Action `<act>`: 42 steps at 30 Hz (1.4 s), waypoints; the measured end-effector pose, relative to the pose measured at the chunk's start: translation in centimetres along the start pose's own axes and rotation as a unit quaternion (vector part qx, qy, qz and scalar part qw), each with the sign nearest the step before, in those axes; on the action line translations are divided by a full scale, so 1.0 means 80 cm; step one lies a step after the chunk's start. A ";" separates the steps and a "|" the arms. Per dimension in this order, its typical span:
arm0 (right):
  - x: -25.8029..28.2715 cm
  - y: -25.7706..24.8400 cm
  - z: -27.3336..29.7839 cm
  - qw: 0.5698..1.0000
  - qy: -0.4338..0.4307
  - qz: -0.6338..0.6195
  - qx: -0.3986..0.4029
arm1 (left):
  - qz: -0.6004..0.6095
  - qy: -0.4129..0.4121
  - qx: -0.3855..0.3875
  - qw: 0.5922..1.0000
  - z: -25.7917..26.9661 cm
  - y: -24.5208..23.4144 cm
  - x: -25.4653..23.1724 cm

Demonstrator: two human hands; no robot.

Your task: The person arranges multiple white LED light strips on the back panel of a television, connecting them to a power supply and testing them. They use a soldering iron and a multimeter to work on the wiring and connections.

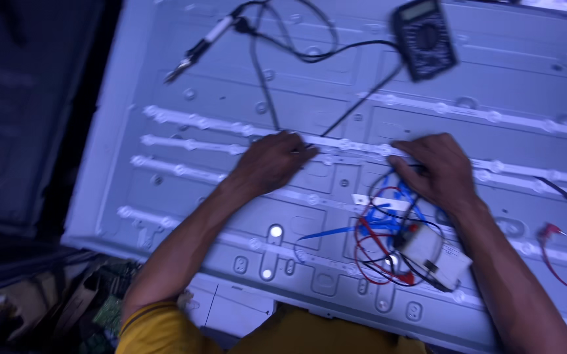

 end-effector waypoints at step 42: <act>0.011 -0.007 -0.009 0.999 0.010 -0.042 0.021 | 0.040 0.014 0.021 0.999 0.000 -0.013 -0.008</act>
Point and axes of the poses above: each hand's wrist, its own z-axis away from the middle knuckle, its own y-axis out of the palm, x = y × z, the point moved 7 cm from there along -z, towards the middle knuckle, and after that the axes turned 14 degrees about x, right-handed, at the moved point
